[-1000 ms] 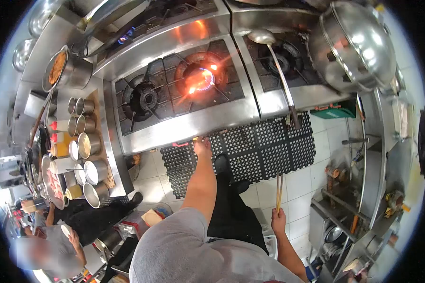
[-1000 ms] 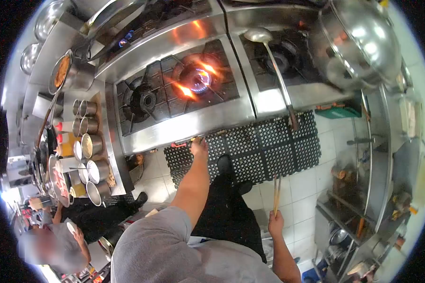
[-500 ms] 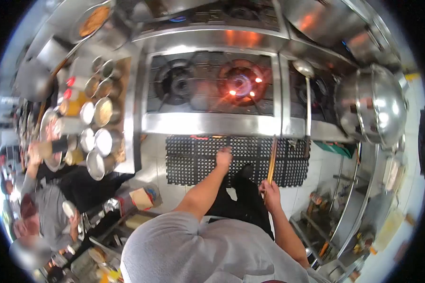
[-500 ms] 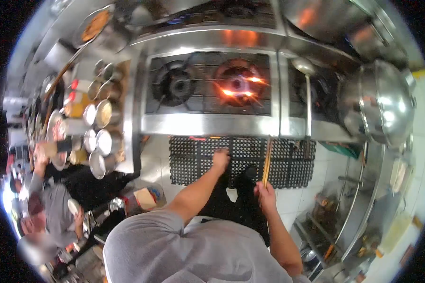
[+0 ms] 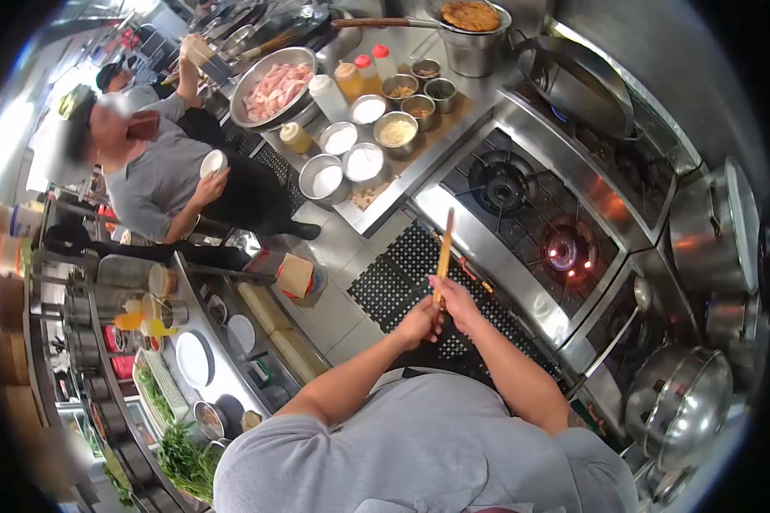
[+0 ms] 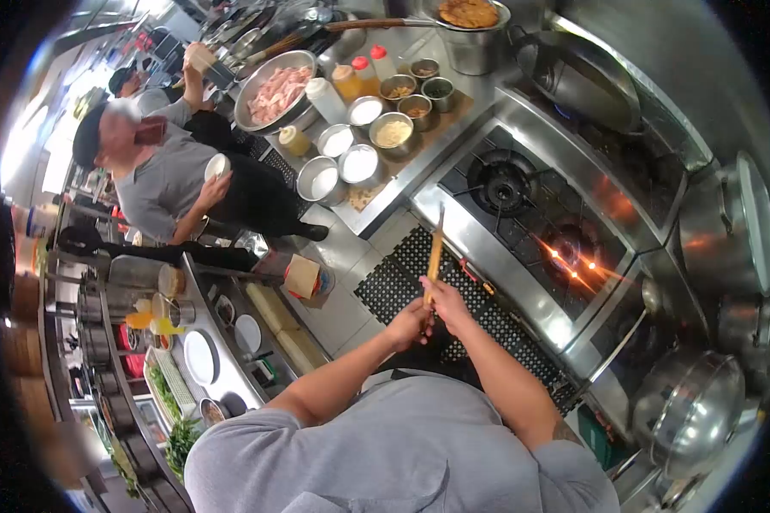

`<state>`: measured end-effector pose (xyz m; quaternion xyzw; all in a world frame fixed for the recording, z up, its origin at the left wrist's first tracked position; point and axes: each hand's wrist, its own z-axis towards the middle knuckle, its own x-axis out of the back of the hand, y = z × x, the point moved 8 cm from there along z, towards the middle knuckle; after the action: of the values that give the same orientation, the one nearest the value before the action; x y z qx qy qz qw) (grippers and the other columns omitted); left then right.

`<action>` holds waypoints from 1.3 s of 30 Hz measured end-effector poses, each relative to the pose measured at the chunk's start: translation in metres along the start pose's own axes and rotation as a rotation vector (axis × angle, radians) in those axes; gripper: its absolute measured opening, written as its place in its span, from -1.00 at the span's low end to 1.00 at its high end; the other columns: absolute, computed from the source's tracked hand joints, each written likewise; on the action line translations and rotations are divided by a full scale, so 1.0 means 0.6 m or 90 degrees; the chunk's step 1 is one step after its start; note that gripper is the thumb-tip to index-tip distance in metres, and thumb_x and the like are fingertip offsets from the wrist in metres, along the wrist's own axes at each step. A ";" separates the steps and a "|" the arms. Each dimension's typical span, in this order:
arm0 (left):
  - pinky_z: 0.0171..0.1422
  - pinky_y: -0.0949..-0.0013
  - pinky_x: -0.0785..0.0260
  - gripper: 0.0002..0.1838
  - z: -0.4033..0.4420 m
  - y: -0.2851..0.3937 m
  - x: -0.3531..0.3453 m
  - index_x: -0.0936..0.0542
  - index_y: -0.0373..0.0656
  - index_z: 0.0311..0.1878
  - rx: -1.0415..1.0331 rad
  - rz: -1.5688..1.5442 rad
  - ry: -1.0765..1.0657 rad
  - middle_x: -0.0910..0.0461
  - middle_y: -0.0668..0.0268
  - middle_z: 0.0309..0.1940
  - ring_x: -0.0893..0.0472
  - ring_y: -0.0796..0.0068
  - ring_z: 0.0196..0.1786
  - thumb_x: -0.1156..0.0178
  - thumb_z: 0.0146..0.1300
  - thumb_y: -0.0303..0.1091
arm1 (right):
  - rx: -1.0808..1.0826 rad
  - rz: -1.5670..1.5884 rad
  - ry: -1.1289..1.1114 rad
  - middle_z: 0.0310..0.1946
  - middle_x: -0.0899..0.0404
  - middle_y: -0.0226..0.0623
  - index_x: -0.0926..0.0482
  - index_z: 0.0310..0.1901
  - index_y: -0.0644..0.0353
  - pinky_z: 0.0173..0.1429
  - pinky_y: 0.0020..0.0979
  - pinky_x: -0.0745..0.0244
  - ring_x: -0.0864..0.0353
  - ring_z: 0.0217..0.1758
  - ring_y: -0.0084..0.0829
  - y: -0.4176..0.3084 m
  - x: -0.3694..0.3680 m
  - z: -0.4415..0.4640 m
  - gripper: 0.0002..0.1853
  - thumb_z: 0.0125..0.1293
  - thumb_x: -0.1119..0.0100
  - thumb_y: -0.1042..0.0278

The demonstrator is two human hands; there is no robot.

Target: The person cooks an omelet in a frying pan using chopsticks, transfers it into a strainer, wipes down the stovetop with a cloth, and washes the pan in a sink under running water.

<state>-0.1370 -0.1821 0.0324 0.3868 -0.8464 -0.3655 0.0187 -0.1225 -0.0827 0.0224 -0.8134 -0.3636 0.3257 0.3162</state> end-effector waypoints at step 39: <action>0.25 0.08 -0.38 -0.55 -0.228 -0.504 0.358 -0.61 -0.30 -0.01 0.198 0.646 0.449 -0.60 -0.11 0.01 -0.56 -0.05 0.15 -0.13 0.16 -0.14 | -0.002 -0.673 0.737 -0.16 -0.59 0.16 -0.48 -0.07 0.46 0.08 -0.06 -0.46 -0.59 -0.06 0.07 0.289 0.841 -0.408 -0.63 0.19 -0.18 0.32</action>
<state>-0.0505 -0.5393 -0.1130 0.0334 -0.9105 -0.0343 0.4107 0.3944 0.1593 -0.1154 -0.5731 -0.4803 -0.3446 0.5675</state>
